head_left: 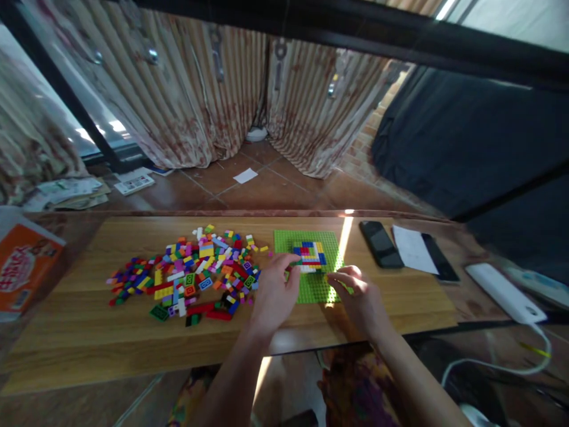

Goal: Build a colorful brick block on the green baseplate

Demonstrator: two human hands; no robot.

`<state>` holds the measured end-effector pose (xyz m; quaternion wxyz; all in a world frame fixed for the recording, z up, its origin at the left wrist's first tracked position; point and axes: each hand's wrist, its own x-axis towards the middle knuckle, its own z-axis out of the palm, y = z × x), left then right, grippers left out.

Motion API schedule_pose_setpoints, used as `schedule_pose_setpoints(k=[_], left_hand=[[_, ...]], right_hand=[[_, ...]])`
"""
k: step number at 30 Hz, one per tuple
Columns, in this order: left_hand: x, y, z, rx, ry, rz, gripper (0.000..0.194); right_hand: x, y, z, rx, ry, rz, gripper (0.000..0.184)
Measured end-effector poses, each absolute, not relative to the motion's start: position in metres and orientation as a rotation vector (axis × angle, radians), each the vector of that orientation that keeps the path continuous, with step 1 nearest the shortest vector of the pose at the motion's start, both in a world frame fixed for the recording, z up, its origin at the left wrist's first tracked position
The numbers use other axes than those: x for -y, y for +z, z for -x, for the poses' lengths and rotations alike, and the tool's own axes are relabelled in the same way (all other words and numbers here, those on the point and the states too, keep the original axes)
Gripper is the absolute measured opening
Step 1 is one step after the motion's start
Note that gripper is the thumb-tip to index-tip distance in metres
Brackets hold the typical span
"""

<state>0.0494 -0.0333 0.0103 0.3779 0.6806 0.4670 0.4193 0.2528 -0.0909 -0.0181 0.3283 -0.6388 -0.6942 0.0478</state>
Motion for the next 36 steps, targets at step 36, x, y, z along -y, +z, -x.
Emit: schedule_pose_setpoints(k=[36], left_hand=[[0.024, -0.011, -0.076, -1.263, 0.819, -2.063, 0.022]], right_hand=[[0.061, -0.021, -0.247, 1.565, 0.462, 1.617, 0.013]])
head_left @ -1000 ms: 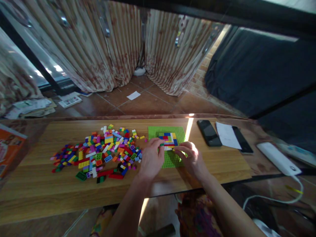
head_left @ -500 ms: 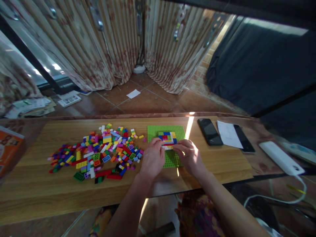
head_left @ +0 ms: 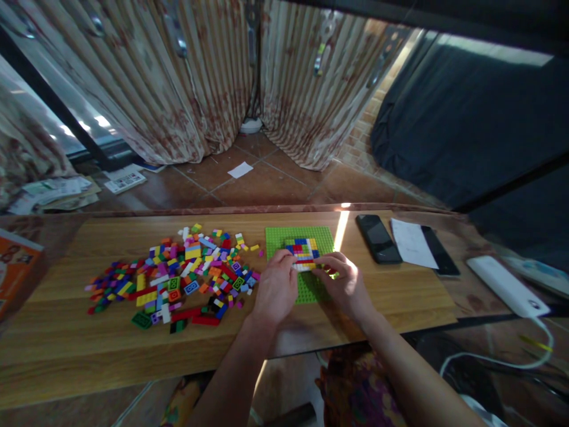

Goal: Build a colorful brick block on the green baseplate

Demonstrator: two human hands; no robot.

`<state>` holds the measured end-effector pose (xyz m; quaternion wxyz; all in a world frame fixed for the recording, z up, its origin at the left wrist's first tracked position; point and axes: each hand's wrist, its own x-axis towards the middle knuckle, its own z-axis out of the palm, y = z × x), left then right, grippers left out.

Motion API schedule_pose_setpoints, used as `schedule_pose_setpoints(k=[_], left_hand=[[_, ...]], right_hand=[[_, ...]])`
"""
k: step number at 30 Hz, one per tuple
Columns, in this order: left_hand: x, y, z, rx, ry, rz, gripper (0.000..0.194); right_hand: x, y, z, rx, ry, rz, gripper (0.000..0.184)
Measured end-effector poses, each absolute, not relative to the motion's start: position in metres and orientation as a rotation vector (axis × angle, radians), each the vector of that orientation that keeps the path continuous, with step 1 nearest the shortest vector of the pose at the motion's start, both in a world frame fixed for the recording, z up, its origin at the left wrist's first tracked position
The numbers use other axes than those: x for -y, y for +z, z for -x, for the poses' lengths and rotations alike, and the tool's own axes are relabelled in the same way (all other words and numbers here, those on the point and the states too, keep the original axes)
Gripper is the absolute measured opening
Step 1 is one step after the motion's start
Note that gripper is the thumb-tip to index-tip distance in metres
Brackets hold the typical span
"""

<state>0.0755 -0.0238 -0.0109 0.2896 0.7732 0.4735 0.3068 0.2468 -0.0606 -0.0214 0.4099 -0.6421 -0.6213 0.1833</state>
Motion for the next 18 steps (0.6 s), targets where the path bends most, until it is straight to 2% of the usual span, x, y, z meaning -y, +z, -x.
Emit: schedule_pose_setpoints(k=[7, 12, 18], left_hand=[[0.025, -0.011, -0.075, -1.271, 0.807, -2.065, 0.019], [0.025, -0.011, -0.076, -1.269, 0.822, -2.061, 0.020], [0.025, -0.011, -0.076, -1.269, 0.811, -2.073, 0.020]], right_hand=[[0.067, -0.024, -0.258, 1.169, 0.652, 1.702, 0.037], [0.059, -0.029, -0.251, 1.190, 0.650, 1.761, 0.053], [0.052, -0.030, -0.238, 1.286, 0.474, 1.928, 0.052]])
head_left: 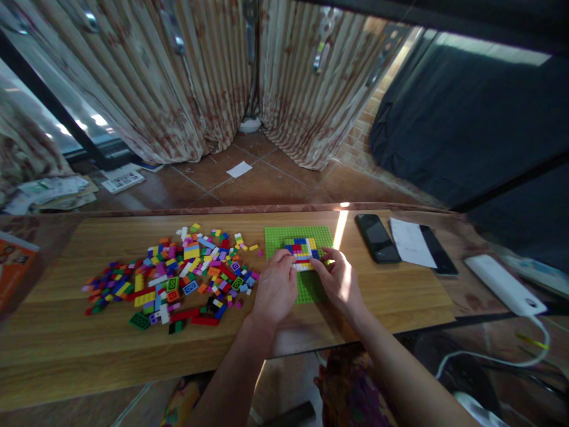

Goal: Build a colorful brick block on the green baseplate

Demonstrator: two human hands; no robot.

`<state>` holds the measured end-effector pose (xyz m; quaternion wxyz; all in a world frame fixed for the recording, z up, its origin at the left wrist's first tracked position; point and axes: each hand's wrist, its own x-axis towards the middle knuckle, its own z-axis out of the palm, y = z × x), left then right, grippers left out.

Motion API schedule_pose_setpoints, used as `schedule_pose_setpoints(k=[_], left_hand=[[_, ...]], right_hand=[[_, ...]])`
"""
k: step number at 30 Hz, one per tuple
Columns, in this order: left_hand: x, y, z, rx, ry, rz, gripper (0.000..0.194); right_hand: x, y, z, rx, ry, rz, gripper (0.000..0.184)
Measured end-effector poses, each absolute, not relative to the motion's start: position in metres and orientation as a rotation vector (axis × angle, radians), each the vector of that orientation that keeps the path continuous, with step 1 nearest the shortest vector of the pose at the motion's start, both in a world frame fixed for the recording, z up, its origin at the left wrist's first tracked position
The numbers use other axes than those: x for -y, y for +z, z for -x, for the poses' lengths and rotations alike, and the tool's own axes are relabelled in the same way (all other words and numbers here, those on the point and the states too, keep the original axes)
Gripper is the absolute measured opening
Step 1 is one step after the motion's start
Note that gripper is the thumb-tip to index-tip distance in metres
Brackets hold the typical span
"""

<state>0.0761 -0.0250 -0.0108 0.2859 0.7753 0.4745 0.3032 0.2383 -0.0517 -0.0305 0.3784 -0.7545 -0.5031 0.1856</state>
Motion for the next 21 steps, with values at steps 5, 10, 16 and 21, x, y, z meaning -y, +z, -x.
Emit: schedule_pose_setpoints(k=[5, 10, 16, 21], left_hand=[[0.025, -0.010, -0.077, -1.275, 0.809, -2.084, 0.020], [0.025, -0.012, -0.078, -1.278, 0.828, -2.087, 0.020], [0.024, -0.012, -0.074, -1.272, 0.874, -2.029, 0.021], [0.024, -0.013, -0.067, -1.370, 0.912, -1.933, 0.028]], right_hand=[[0.051, -0.037, -0.235, 1.358, 0.370, 1.912, 0.041], [0.054, -0.044, -0.229, 1.455, 0.222, 1.905, 0.036], [0.057, -0.043, -0.231, 1.414, 0.293, 1.908, 0.039], [0.051, -0.030, -0.257, 1.182, 0.467, 1.786, 0.048]])
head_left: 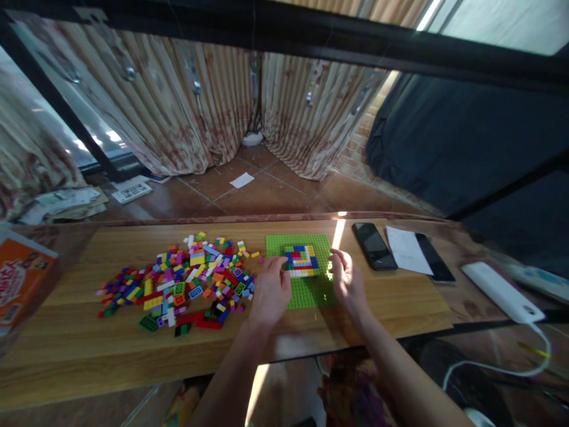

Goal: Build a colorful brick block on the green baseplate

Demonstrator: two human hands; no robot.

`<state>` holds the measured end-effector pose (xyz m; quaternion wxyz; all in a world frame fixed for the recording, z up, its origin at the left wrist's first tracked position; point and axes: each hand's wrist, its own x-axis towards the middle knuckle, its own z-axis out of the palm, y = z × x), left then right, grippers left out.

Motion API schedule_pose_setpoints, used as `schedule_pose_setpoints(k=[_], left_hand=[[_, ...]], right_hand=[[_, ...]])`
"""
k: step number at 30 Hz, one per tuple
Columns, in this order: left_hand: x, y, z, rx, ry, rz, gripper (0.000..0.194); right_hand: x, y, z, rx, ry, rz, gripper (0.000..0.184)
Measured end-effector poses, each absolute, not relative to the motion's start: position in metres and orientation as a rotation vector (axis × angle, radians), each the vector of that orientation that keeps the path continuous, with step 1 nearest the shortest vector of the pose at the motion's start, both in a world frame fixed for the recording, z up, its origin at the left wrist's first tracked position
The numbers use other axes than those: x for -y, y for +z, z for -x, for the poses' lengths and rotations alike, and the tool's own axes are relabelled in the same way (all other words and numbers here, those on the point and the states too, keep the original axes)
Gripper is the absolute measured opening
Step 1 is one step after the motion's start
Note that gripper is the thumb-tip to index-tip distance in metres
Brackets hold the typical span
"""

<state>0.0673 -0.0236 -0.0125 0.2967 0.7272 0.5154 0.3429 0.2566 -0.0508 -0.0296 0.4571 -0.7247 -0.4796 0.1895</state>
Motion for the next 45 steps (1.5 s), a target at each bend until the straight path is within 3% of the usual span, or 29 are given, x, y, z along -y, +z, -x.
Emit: schedule_pose_setpoints(k=[8, 14, 24, 27, 34, 40, 45], left_hand=[[0.013, -0.008, -0.046, -1.428, 1.033, -1.845, 0.028], [-0.002, 0.003, 0.001, -1.691, 1.087, -1.735, 0.024], [-0.009, 0.001, 0.051, -1.877, 1.225, -1.592, 0.022], [-0.010, -0.002, 0.061, -1.891, 1.294, -1.569, 0.023], [-0.005, 0.003, 0.115, -2.193, 1.621, -1.167, 0.031], [0.011, 0.003, 0.186, -2.698, 1.366, -0.882, 0.041], [0.014, -0.023, 0.208, -2.649, 1.164, -1.089, 0.036]], right_hand=[[0.010, -0.002, -0.244, 1.469, 0.231, 1.748, 0.039], [0.007, -0.019, -0.204, 1.941, 0.113, 1.680, 0.032], [0.018, -0.021, -0.201, 2.026, 0.053, 1.782, 0.023], [0.016, -0.017, -0.186, 1.972, 0.038, 1.727, 0.029], [0.015, -0.028, -0.131, 2.021, 0.384, 1.453, 0.052], [-0.010, -0.039, -0.110, 2.087, 0.324, 1.456, 0.057], [-0.032, -0.046, -0.096, 2.110, 0.309, 1.515, 0.059]])
